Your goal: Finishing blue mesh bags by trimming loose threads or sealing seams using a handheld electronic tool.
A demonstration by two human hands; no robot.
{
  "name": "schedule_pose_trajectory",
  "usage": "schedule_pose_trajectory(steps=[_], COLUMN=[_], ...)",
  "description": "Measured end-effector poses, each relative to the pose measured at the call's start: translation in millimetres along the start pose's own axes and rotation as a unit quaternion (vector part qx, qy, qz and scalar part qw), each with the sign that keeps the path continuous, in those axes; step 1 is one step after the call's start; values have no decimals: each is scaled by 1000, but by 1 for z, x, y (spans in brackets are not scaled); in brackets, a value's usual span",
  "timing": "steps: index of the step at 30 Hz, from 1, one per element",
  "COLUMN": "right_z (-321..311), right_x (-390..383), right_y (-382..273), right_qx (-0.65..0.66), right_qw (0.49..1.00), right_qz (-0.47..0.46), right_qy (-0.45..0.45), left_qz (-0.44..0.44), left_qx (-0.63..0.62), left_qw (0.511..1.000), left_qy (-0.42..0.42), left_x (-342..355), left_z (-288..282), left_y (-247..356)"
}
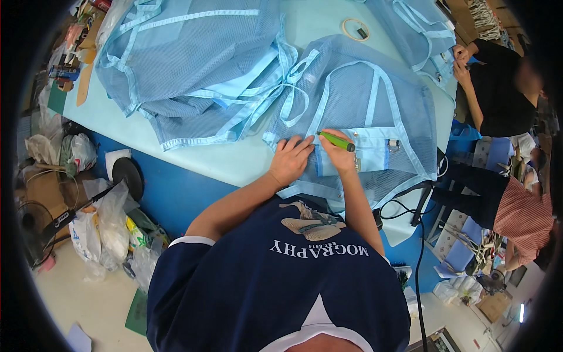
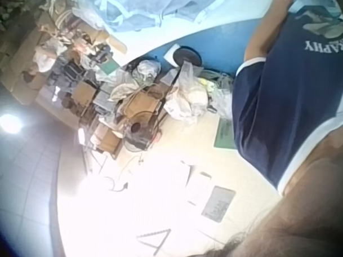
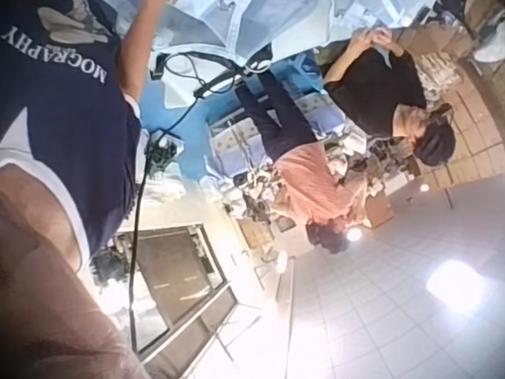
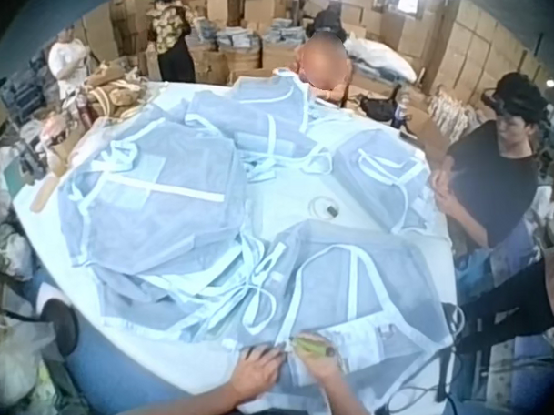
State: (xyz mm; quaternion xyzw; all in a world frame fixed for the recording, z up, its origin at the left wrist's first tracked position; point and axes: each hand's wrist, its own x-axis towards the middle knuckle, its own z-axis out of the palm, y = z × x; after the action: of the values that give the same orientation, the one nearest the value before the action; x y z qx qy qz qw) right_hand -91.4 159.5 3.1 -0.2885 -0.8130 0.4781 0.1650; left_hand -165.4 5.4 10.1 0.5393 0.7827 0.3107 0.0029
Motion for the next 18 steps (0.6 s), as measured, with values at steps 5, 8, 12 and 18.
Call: schedule_pose_trajectory(steps=[5,8,12,18], right_z=[-5,1,4,3], right_x=[-6,-5,-4,-3], right_y=[0,3,1,-6], right_qx=[-53,-12,40,52], right_qw=[998,1000,999,998], right_qz=[-22,-21,1,25], right_qy=[9,-1,17,27], left_qz=[24,-11,8,12], left_qx=[-13,6,11,20], left_qw=[1000,1000,1000,999], left_qy=[4,-18,-11,-21], left_x=[3,-2,-6,-2], left_z=[7,5,2,2], left_y=[3,3,0,0])
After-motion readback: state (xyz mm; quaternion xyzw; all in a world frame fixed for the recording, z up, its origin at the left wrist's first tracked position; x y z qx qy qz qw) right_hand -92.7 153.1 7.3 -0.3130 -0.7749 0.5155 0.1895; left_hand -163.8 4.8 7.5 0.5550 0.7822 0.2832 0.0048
